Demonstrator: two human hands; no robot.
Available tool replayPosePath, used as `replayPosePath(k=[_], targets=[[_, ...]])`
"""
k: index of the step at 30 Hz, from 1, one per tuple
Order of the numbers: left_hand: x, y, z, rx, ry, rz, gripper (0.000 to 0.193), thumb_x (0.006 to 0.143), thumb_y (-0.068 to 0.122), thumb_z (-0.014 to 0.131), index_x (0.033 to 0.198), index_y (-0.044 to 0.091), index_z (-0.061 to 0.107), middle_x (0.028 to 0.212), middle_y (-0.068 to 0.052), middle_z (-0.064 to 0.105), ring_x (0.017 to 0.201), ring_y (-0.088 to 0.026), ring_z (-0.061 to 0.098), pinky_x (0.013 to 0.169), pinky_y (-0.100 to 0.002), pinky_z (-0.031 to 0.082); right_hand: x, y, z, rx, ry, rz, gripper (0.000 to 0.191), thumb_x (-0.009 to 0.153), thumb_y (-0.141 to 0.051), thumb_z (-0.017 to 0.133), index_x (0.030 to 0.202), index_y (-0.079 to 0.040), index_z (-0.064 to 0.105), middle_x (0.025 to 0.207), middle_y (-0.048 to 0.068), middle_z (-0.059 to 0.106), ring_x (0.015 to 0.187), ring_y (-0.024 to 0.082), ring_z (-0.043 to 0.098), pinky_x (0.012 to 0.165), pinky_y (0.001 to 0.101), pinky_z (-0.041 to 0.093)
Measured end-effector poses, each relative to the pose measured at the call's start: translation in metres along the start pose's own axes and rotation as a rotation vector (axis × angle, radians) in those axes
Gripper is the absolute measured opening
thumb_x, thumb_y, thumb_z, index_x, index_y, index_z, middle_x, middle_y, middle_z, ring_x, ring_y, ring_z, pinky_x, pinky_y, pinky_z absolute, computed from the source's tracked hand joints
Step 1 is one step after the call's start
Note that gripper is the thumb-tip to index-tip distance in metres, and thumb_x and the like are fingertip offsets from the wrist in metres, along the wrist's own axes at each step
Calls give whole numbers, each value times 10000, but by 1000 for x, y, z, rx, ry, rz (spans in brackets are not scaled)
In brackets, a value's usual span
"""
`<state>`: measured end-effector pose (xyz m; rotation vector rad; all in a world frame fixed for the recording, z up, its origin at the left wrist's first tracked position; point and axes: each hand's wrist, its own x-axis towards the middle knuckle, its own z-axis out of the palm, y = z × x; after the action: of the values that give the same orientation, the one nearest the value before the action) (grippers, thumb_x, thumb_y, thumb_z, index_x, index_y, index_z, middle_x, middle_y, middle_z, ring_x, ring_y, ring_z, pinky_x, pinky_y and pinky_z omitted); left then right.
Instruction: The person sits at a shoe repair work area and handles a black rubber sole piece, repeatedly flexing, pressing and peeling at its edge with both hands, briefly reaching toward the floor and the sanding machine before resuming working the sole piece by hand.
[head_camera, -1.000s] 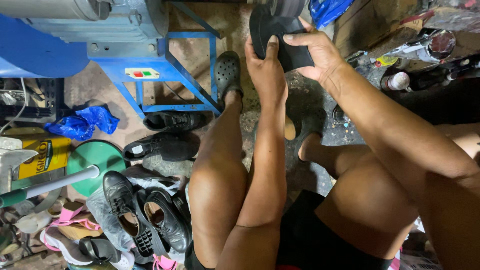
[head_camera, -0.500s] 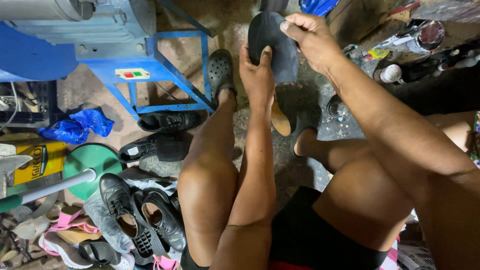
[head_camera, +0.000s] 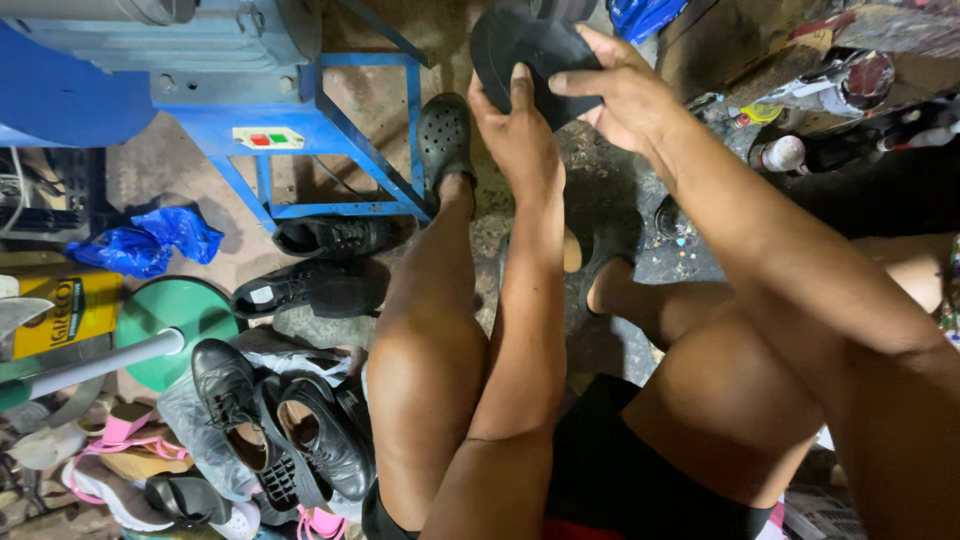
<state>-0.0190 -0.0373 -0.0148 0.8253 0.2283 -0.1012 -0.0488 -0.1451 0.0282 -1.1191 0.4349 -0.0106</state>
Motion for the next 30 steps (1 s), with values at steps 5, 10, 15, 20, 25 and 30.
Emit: replayPosePath(k=[5, 10, 15, 20, 25, 30], targets=[[13, 5, 12, -16, 28, 63, 436, 1049, 96, 558, 1450, -48, 467, 1305, -196, 607, 1131, -250, 611, 1001, -348, 491, 20, 8, -2, 294, -161, -41, 411, 902, 105, 705, 1300, 19, 643, 1269, 179, 706, 1228, 321, 684, 1162, 465, 532], [21, 10, 18, -42, 49, 64, 451, 1050, 91, 548, 1467, -50, 451, 1323, -196, 596, 1149, -249, 604, 1010, -349, 487, 33, 18, -6, 397, -158, -72, 374, 903, 123, 708, 1245, -4, 629, 1281, 176, 701, 1266, 328, 676, 1206, 492, 510], [15, 10, 19, -40, 23, 41, 403, 1078, 106, 531, 1444, -51, 468, 1252, -193, 620, 1084, -246, 624, 965, -358, 510, 28, 17, -8, 380, -183, -49, 401, 911, 104, 678, 1287, -27, 628, 1302, 164, 699, 1285, 324, 669, 1221, 495, 502], [9, 6, 19, -48, -12, 59, 390, 1079, 90, 529, 1443, -41, 475, 1255, -168, 617, 1090, -220, 615, 975, -349, 501, 20, 15, -12, 354, -150, -83, 461, 925, 112, 665, 1346, -70, 624, 1329, 123, 684, 1312, 297, 657, 1226, 482, 501], [4, 5, 18, -11, -18, 71, 384, 1081, 75, 529, 1443, -44, 483, 1274, -165, 618, 1118, -214, 612, 1004, -340, 489, 15, 15, -17, 358, -138, -69, 496, 935, 115, 662, 1383, -95, 626, 1350, 111, 685, 1329, 286, 647, 1235, 469, 489], [-2, 6, 17, 49, -26, 79, 372, 1088, 72, 523, 1438, -53, 498, 1277, -172, 623, 1126, -218, 614, 1015, -346, 487, 8, 13, -17, 374, -91, -20, 513, 911, 118, 657, 1371, -106, 613, 1338, 112, 688, 1319, 294, 657, 1205, 501, 505]])
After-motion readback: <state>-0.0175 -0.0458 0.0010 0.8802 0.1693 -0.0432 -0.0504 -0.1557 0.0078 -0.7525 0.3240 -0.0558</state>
